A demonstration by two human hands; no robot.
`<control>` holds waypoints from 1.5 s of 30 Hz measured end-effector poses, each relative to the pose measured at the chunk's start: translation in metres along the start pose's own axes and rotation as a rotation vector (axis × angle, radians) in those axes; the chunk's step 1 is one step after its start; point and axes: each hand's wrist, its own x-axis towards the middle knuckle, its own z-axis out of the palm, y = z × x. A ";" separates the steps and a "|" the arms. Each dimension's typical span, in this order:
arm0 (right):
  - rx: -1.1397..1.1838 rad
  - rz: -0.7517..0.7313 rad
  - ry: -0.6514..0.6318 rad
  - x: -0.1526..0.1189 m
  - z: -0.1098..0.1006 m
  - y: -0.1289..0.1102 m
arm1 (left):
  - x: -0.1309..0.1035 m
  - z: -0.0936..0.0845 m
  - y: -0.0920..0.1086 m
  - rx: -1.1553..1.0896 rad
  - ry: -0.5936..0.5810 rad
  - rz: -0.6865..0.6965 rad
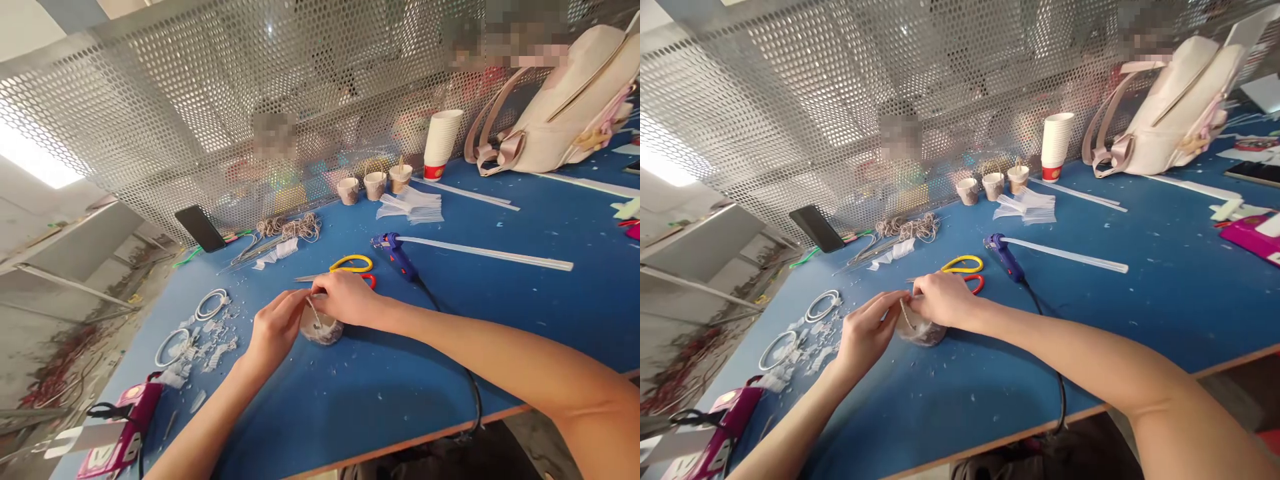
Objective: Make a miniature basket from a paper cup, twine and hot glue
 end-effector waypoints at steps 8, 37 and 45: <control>-0.083 -0.014 0.020 -0.003 -0.002 -0.003 | 0.000 -0.004 0.004 -0.032 -0.045 -0.073; -0.146 -0.136 0.046 -0.007 -0.001 0.003 | -0.003 0.000 0.002 0.024 0.008 0.019; -0.186 -0.149 0.029 -0.005 -0.003 0.001 | -0.004 0.002 0.003 0.029 0.018 0.021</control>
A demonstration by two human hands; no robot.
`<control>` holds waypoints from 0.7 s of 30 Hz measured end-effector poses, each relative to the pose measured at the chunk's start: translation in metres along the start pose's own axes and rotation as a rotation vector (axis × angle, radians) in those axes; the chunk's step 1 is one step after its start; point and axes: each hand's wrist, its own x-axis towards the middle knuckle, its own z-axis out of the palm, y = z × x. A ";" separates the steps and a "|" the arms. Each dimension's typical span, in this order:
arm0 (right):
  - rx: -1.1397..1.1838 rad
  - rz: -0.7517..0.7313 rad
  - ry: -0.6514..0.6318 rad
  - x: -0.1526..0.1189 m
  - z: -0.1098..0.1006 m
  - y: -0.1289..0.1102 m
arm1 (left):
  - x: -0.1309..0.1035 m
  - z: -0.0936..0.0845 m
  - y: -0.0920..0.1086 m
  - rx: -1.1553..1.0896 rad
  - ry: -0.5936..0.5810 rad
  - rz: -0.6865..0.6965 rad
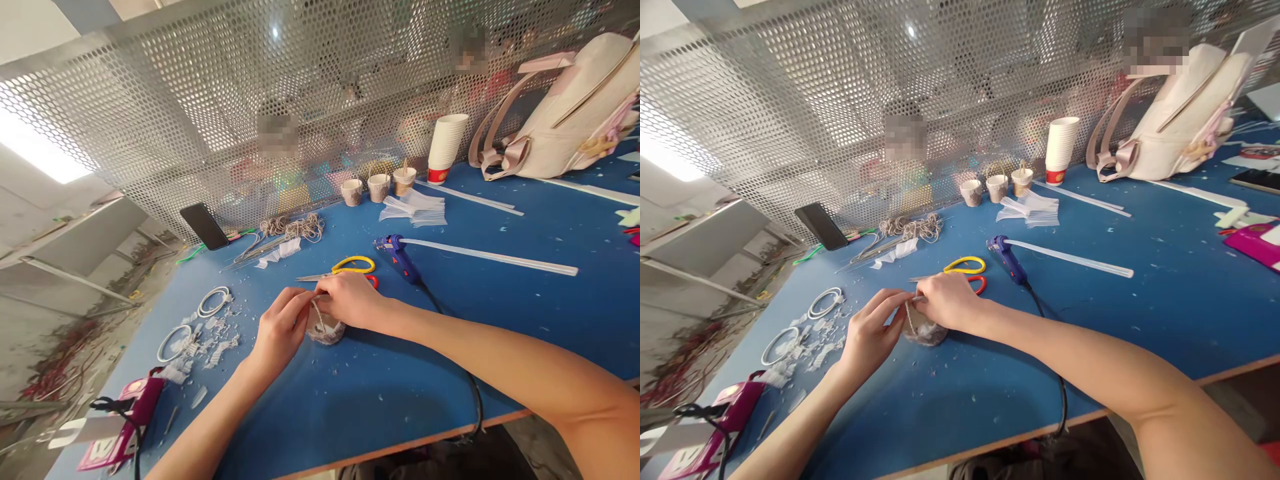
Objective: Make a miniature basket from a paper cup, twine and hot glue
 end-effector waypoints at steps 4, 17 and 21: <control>-0.037 -0.006 -0.005 0.001 -0.001 -0.002 | 0.000 0.000 0.000 -0.003 0.001 -0.015; -0.079 -0.006 0.002 0.002 0.000 -0.003 | 0.002 0.000 -0.001 -0.031 0.007 -0.025; -0.067 -0.012 -0.007 0.002 0.000 -0.002 | 0.001 0.000 -0.002 -0.031 0.007 -0.007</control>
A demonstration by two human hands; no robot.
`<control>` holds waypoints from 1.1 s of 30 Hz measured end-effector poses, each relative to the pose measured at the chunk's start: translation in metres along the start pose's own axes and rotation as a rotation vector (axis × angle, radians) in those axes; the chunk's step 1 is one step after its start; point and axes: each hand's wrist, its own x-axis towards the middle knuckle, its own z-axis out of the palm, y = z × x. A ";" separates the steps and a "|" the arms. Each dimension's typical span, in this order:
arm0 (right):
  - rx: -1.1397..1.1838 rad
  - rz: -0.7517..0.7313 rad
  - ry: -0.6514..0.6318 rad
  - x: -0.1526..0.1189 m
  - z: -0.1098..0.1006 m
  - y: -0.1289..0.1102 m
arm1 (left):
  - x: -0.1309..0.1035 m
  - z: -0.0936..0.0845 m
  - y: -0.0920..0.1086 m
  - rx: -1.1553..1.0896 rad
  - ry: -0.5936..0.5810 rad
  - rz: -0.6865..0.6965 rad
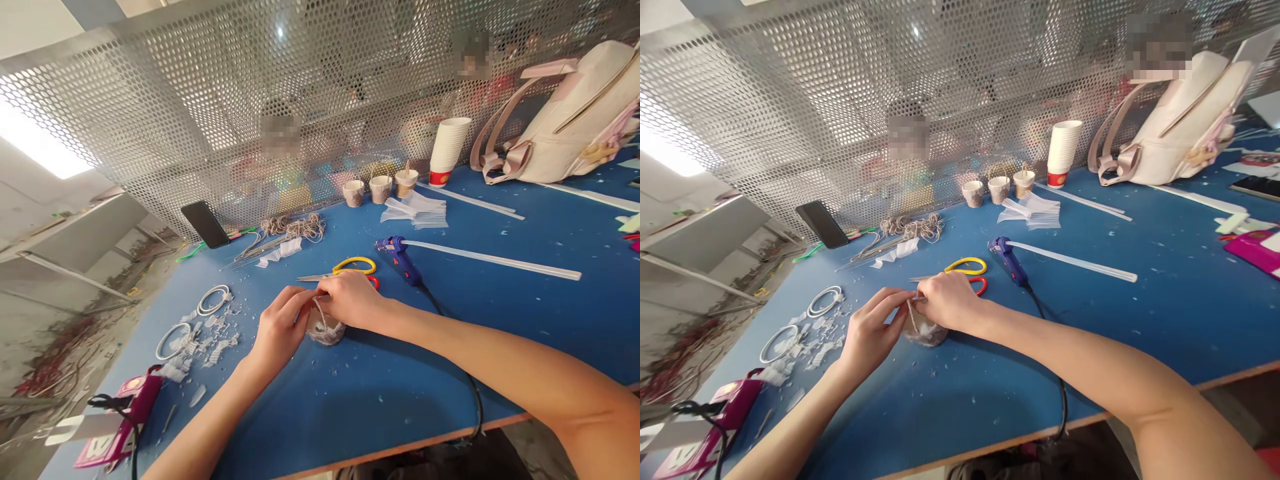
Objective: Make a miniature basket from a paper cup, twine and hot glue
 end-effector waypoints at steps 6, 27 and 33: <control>0.018 -0.009 -0.017 -0.001 0.001 0.003 | 0.001 0.000 0.001 0.000 0.001 0.017; -0.052 -0.009 -0.059 0.002 -0.006 -0.004 | 0.000 0.001 0.000 -0.018 0.006 0.019; -0.045 -0.007 -0.059 0.003 -0.005 -0.002 | 0.000 0.001 0.001 -0.006 0.016 0.027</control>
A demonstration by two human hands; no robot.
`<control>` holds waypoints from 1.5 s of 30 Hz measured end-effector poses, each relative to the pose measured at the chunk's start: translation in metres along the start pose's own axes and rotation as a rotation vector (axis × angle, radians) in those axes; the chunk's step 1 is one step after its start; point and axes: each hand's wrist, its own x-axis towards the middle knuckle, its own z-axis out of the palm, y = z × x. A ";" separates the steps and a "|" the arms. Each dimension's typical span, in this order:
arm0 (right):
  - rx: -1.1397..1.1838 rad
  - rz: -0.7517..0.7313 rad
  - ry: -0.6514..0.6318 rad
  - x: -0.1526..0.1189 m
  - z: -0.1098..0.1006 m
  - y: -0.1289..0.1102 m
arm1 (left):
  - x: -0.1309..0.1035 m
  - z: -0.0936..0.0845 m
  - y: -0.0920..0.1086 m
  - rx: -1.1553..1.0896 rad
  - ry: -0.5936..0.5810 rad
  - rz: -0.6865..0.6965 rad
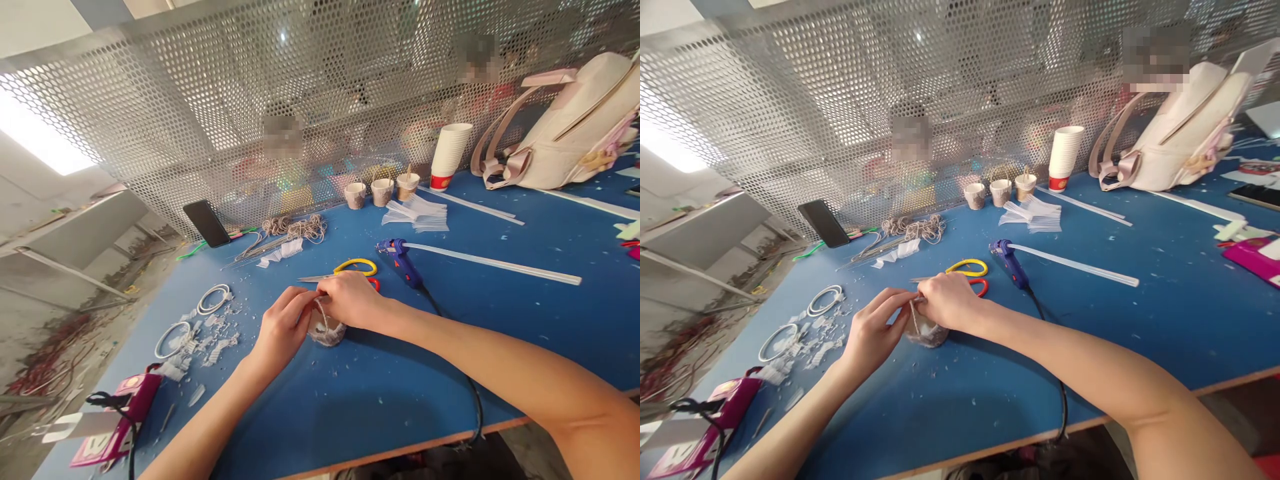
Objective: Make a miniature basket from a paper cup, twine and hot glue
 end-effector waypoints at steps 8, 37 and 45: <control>0.048 0.020 -0.006 -0.001 0.004 0.002 | -0.001 0.001 0.000 -0.004 0.011 0.005; -0.181 -0.202 -0.093 0.007 -0.010 -0.005 | 0.001 -0.007 0.000 -0.025 -0.043 -0.044; -0.172 -0.200 -0.098 0.005 -0.010 -0.005 | 0.001 -0.006 0.000 -0.029 -0.041 -0.033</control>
